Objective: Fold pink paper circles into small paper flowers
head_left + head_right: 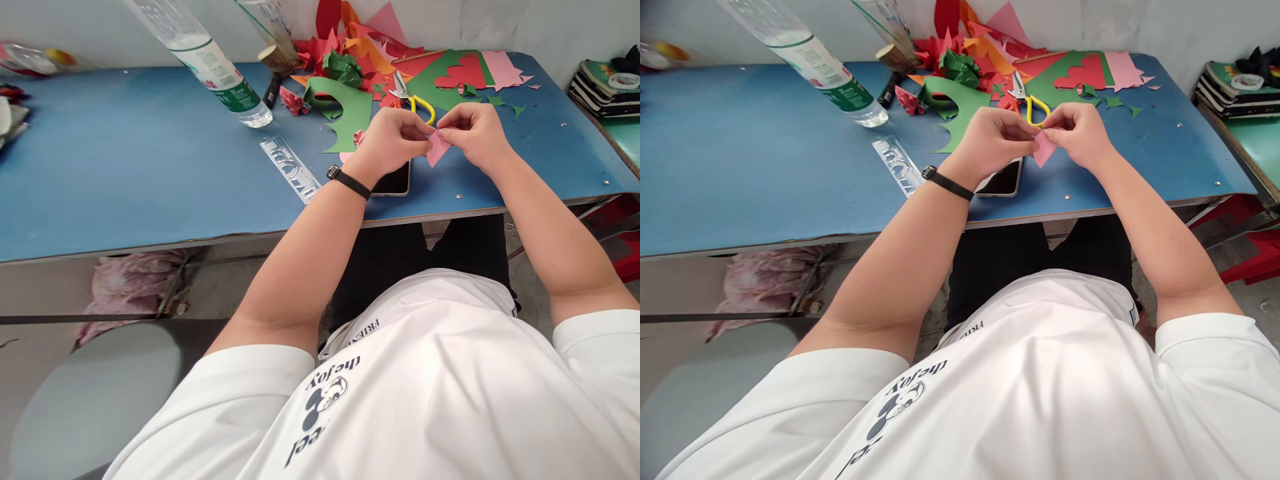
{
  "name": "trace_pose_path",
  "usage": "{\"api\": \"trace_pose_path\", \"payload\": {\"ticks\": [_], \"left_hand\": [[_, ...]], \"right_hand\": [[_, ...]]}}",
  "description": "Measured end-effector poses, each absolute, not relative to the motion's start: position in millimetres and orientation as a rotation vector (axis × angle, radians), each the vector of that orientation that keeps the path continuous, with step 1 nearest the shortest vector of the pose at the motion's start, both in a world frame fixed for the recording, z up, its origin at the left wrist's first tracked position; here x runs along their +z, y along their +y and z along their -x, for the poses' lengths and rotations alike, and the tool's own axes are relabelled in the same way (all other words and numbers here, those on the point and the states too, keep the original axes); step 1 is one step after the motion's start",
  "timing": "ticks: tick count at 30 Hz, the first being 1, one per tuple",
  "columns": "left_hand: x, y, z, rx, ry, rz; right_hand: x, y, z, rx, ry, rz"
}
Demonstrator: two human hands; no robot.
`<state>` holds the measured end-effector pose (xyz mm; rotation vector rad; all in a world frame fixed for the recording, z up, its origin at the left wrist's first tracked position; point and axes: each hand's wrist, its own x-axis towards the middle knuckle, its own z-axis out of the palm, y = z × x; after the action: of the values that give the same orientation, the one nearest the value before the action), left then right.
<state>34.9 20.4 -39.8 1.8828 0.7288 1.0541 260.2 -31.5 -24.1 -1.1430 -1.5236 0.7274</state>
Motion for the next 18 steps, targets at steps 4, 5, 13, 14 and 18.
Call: {"api": "trace_pose_path", "payload": {"ticks": [4,5,13,14,18], "left_hand": [[-35.3,12.6,-35.1,0.97,0.767,-2.027],[-33.8,10.0,-34.7,0.951,0.785,-2.059],[-27.8,1.6,-33.1,0.831,0.896,-2.251],[-29.0,3.5,-33.5,0.817,0.909,-2.276],[-33.7,10.9,-34.2,0.792,0.898,-2.377]], "right_hand": [[-24.2,-34.5,-261.1,0.761,-1.59,1.224],[-24.2,-35.5,-261.0,0.763,-1.597,1.25],[-32.7,-28.1,-260.6,0.699,-1.688,1.414],[-34.6,-25.9,-261.1,0.683,-1.706,1.414],[-37.9,-22.1,-262.3,0.683,-1.724,1.368]]}}
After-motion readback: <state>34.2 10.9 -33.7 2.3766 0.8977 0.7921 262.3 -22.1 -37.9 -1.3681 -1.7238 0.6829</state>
